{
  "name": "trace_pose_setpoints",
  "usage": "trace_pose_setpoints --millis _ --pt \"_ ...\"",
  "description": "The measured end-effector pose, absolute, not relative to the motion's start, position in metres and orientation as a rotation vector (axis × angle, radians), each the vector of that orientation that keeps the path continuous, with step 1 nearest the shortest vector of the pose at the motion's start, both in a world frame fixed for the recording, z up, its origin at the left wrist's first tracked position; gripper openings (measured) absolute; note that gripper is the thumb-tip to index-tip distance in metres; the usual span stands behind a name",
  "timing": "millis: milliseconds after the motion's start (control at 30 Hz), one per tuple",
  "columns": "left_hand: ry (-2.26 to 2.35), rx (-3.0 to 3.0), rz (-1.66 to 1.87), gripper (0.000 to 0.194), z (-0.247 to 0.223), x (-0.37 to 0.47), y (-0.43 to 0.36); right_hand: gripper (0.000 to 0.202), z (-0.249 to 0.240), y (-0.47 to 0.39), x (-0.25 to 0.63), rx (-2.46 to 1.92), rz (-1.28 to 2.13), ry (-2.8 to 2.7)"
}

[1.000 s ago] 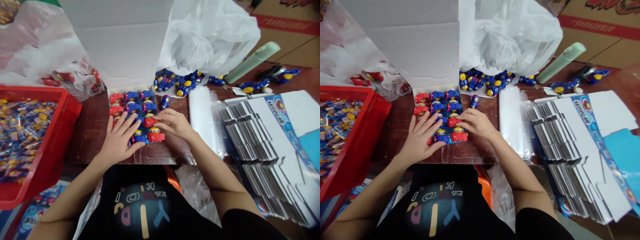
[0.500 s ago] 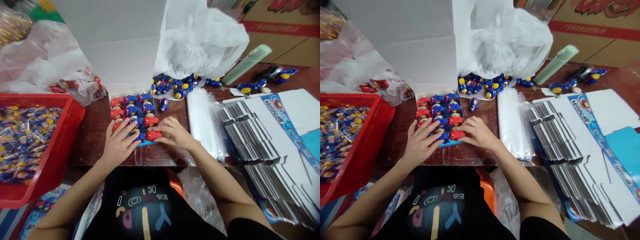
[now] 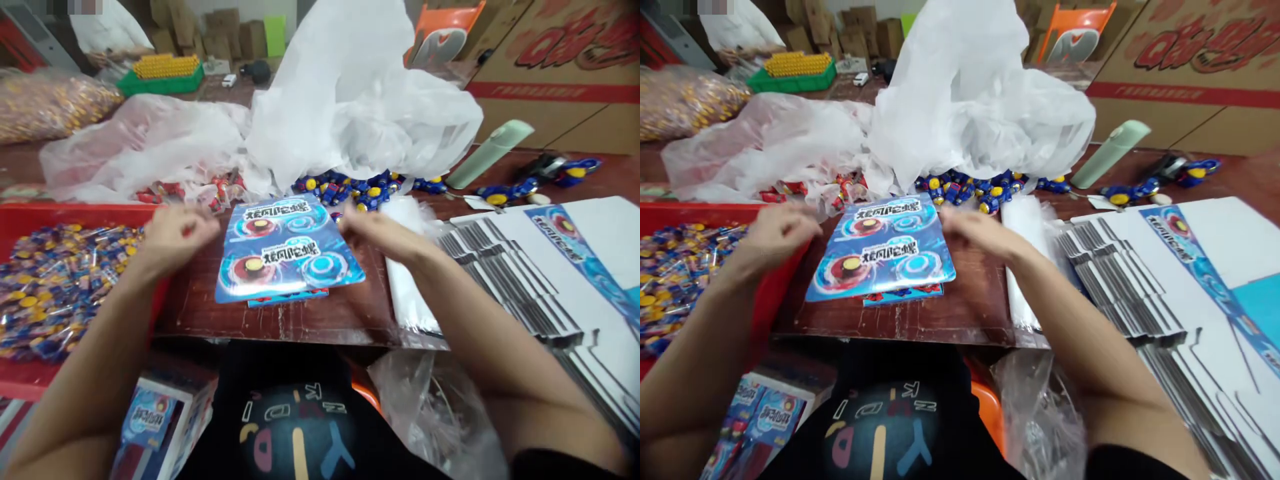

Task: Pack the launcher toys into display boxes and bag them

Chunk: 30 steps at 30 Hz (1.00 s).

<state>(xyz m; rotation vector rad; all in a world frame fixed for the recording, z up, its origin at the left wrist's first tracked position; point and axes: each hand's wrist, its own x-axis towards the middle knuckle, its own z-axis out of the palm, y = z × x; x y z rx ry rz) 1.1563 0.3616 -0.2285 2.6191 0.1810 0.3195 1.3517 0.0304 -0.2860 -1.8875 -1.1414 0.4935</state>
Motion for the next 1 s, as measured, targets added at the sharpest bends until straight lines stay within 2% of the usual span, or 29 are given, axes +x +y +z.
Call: trace_pose_setpoints --millis 100,167,267,433,600,800,900,1000 --pt "-0.072 2.674 -0.107 0.062 -0.235 1.102 0.344 0.045 -0.287 -0.003 1.314 -1.632 0.926 -1.057" --pt "-0.095 2.712 -0.003 0.054 -0.236 1.095 0.339 0.042 -0.291 -0.004 1.310 -1.606 0.812 -1.013" --pt "0.052 2.817 0.372 0.043 -0.245 1.106 0.335 0.043 -0.307 0.013 1.318 -1.803 0.402 -1.052" --pt "0.193 2.832 0.480 0.034 -0.276 1.103 0.325 0.029 -0.337 0.018 1.314 -2.149 0.129 -1.147" --pt "0.308 2.849 0.406 0.031 -0.311 1.087 0.319 0.024 -0.348 0.011 1.301 -2.211 0.109 -1.169" --pt "0.295 2.812 0.289 0.019 -0.342 1.077 0.316 0.019 -0.346 0.005 1.285 -2.130 0.139 -1.088" --pt "0.309 2.750 0.410 0.011 -0.345 1.077 0.321 0.022 -0.354 0.003 1.275 -2.114 0.179 -1.039" --pt "0.236 2.747 0.367 0.012 -0.356 1.075 0.328 0.030 -0.375 0.002 1.262 -2.246 0.151 -0.984"
